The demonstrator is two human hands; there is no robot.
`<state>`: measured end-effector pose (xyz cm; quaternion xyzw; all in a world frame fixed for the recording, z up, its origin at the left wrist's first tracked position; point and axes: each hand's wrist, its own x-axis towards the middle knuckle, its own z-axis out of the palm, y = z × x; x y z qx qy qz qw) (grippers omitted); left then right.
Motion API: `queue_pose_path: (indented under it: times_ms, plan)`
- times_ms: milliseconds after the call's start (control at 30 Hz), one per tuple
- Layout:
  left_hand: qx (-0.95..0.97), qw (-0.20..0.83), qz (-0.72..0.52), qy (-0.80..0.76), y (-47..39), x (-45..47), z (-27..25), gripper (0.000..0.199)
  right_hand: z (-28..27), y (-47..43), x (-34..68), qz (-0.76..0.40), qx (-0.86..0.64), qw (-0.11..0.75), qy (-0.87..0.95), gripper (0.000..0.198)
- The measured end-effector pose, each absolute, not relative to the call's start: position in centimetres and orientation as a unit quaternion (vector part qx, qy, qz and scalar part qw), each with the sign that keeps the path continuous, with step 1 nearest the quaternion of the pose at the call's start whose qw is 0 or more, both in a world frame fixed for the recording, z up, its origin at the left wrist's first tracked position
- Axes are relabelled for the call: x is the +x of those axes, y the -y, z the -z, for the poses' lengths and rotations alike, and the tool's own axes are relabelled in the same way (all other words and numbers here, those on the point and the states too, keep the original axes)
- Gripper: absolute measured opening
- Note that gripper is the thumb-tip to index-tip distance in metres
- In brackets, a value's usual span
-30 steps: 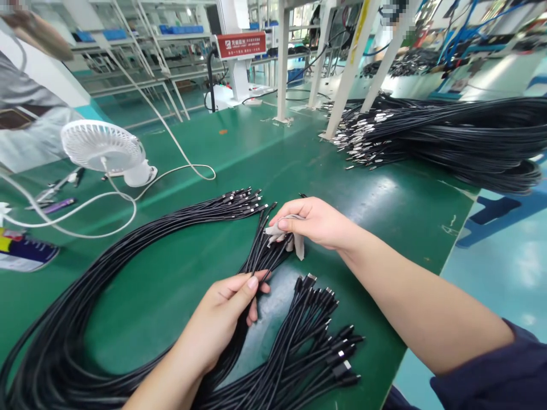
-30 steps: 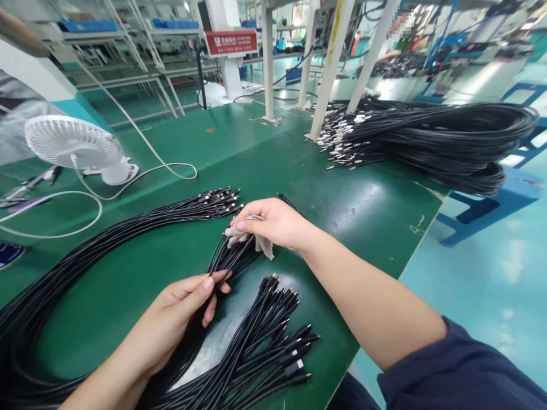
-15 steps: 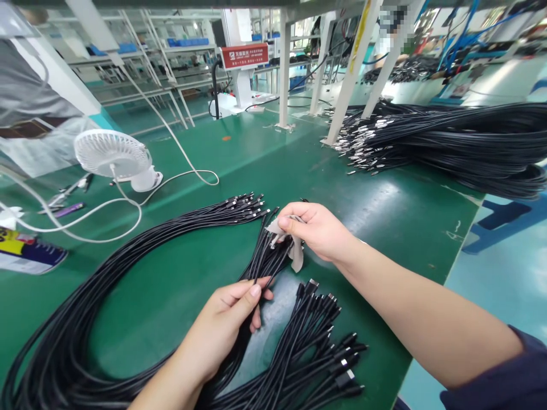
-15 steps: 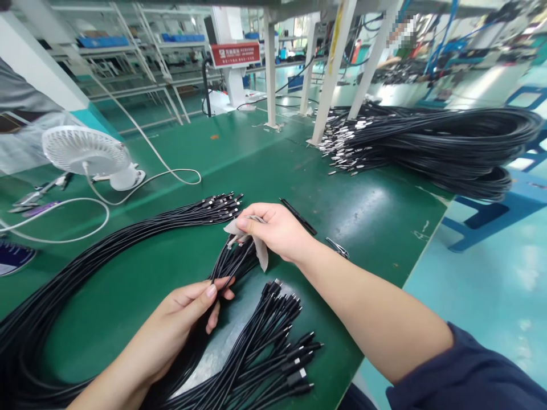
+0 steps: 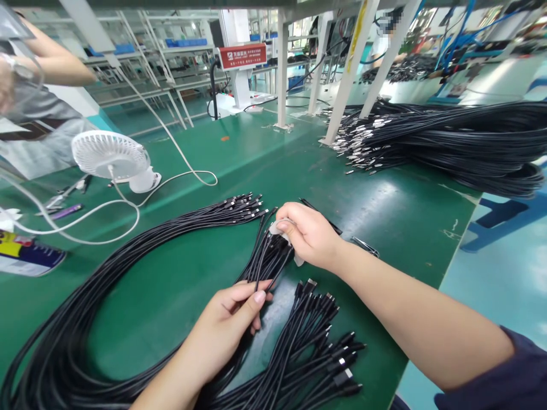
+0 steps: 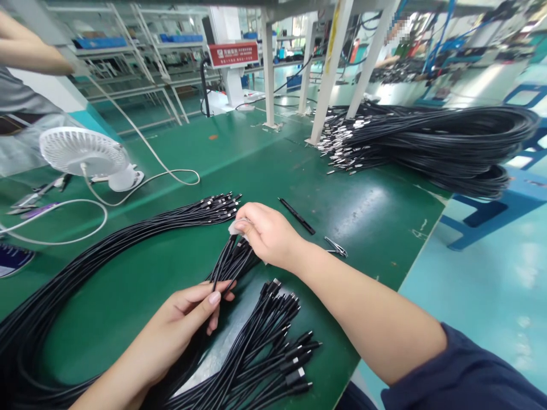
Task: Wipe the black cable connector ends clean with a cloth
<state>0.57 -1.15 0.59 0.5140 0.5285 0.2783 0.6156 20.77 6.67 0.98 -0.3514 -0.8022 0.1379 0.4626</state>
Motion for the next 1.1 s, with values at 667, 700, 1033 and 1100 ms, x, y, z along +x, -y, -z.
queue_pose_path:
  times_ms: [667, 700, 1033, 1100]
  plan:
    - [0.516, 0.613, -0.275, -0.532, 1.2, 0.6, -0.8, 0.036, -1.0, -7.2, 20.8, -0.104, -0.384, 0.459, 0.795, 0.020]
    - [0.508, 0.618, -0.281, -0.531, 1.2, 0.6, -0.7, 0.035, -1.1, -7.2, 20.8, -0.112, -0.392, 0.467, 0.785, 0.020]
    - [0.404, 0.695, -0.342, -0.486, 1.2, 0.3, -1.6, 0.028, -2.3, -6.7, 21.3, -0.271, -0.480, 0.551, 0.627, 0.031]
    - [0.393, 0.703, -0.361, -0.470, 1.3, 0.3, -1.8, 0.030, -2.2, -6.7, 21.2, -0.279, -0.477, 0.546, 0.630, 0.032]
